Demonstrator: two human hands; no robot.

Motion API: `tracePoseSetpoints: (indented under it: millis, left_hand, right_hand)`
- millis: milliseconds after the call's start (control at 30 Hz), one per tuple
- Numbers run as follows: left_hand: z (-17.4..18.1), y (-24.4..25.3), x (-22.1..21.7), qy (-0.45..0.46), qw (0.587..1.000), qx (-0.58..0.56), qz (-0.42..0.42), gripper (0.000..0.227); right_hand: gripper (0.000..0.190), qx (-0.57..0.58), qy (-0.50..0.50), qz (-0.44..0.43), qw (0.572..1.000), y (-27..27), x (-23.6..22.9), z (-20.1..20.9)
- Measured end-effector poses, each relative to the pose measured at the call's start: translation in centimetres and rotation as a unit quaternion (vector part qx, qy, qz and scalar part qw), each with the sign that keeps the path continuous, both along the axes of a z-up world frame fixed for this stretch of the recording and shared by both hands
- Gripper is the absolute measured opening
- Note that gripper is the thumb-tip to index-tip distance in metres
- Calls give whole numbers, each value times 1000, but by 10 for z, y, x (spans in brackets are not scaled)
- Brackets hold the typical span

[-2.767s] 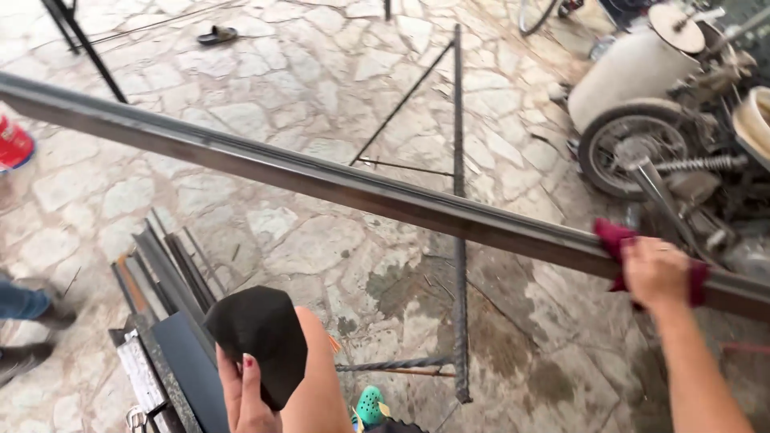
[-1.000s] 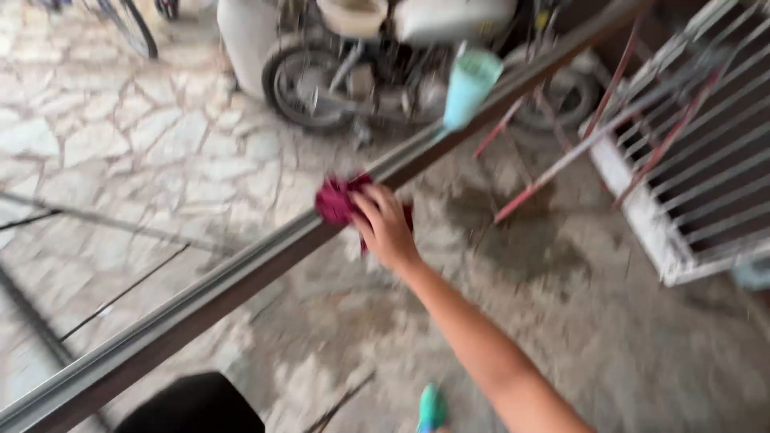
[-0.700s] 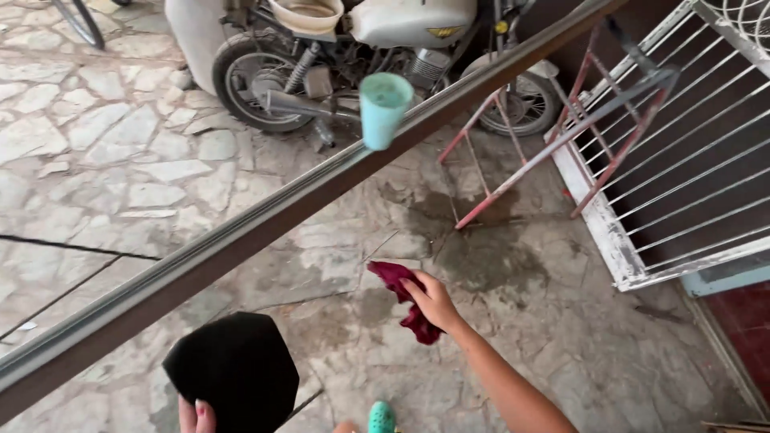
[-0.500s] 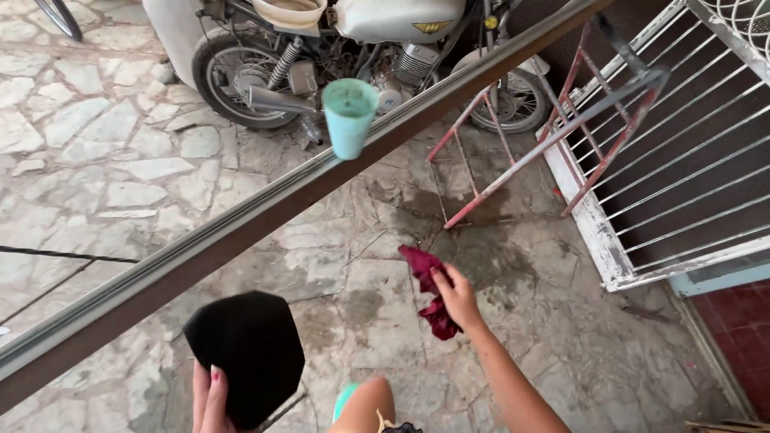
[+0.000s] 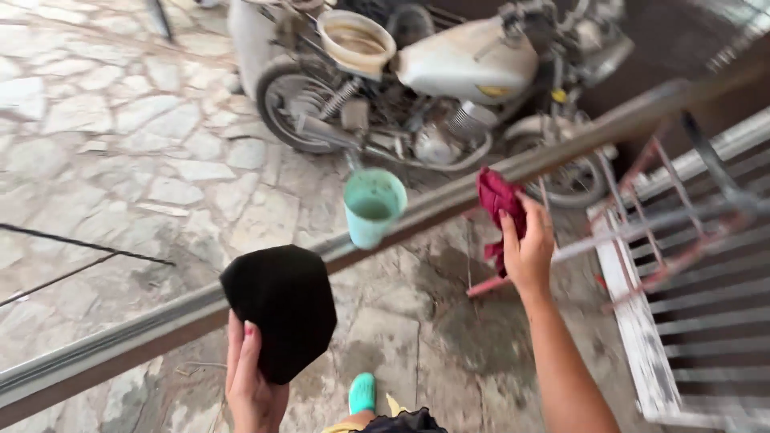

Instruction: Sanding a metal beam with a sanding block and wiping it clean with a cloth.

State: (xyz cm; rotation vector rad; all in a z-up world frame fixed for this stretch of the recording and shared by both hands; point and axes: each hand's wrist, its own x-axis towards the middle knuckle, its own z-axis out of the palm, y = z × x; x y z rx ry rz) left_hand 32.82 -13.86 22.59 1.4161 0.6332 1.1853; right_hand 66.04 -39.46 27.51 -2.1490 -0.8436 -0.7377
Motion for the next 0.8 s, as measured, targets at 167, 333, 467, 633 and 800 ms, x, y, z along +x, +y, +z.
tracePoseSetpoints:
  millis: [167, 333, 467, 633, 800]
  left_hand:
    - [65, -3, 51, -160, 907, -389, -27, 62]
    - [74, -13, 74, -256, 901, -330, -118, 65]
    - [81, -30, 75, -262, 914, -296, -87, 66]
    - [77, -67, 82, -282, 892, -338, 102, 64]
    - [69, -109, 101, -298, 875, -346, 161, 64]
  right_hand:
    - [47, -98, -85, 66, 989, 43, 117, -34]
    - [48, -225, -110, 26, 968, 41, 157, -78]
    - [36, -216, -164, 34, 962, 40, 161, -75]
    - [22, -263, -219, -74, 937, 53, 177, -73]
    - [44, -345, -102, -59, 931, 61, 180, -64]
